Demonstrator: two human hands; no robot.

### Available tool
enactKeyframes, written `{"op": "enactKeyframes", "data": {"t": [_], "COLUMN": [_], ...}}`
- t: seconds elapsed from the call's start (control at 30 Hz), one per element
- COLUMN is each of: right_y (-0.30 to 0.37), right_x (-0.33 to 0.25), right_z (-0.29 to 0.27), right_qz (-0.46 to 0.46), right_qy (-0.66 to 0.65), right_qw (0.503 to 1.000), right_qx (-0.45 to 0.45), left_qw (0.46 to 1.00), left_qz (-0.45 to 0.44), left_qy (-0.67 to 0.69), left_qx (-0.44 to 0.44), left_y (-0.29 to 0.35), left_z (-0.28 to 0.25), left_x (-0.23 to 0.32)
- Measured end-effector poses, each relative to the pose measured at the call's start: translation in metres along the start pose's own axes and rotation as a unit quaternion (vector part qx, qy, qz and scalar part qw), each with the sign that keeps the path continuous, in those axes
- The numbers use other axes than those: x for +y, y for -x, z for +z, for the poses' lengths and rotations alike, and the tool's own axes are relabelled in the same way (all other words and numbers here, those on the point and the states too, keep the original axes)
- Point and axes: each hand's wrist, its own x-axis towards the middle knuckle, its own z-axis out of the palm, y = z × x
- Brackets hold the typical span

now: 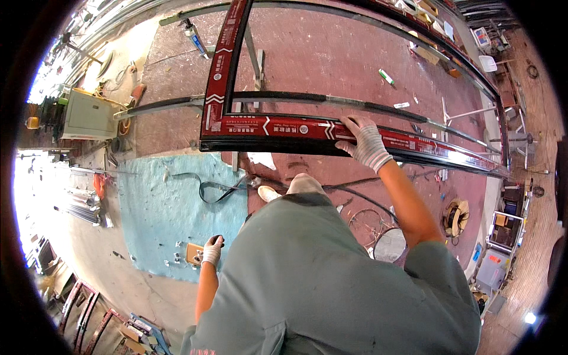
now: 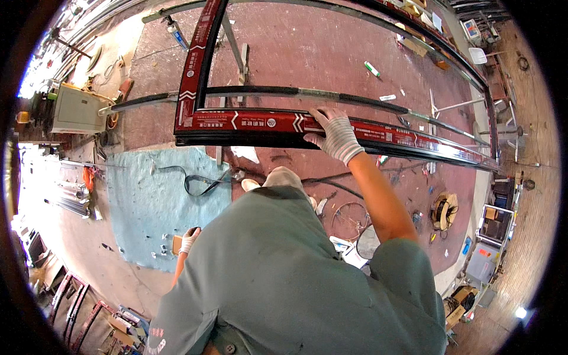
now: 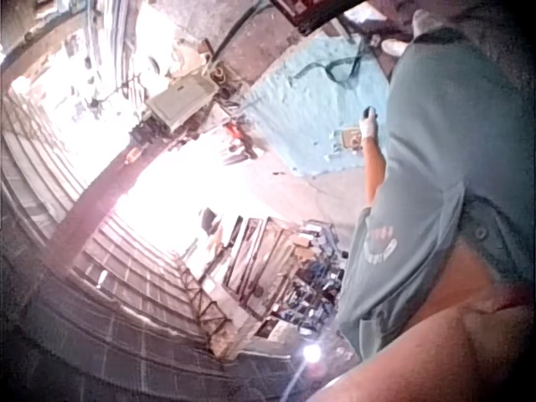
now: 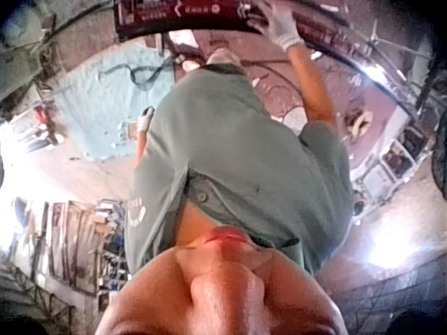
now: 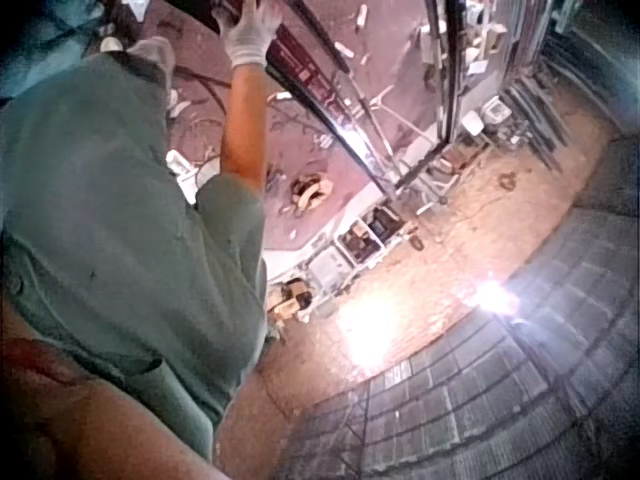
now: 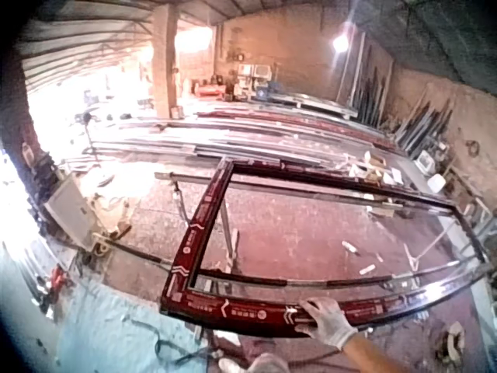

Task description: The person cuts a black rubber seal with shears and fits it into the groove of a red window frame. They press the seal along the frame edges to secure it in place.

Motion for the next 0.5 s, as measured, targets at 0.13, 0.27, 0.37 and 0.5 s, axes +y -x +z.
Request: {"op": "enactKeyframes", "data": {"t": [0.13,0.27,0.37,0.5], "right_y": [0.0,0.003,0.008,0.029], "right_x": [-0.001,0.006,0.012,0.035], "right_z": [0.001,0.006,0.009,-0.007], "right_qz": [-0.012,-0.014,0.006,0.022], "right_qy": [0.011,0.003,-0.026,-0.03], "right_qw": [1.0,1.0,0.999,0.999], "right_qx": [0.0,0.026,0.031,0.022], "left_qw": [0.99,0.966,0.837,0.705], "left_qz": [0.039,0.167,0.444,0.6], "left_qy": [-0.136,-0.194,-0.316,-0.359], "left_qx": [0.001,-0.03,0.047,0.119], "left_y": [0.017,0.037,0.056,0.076], "left_z": [0.028,0.081,0.139,0.217], "left_x": [0.042,0.139,0.242,0.364]}}
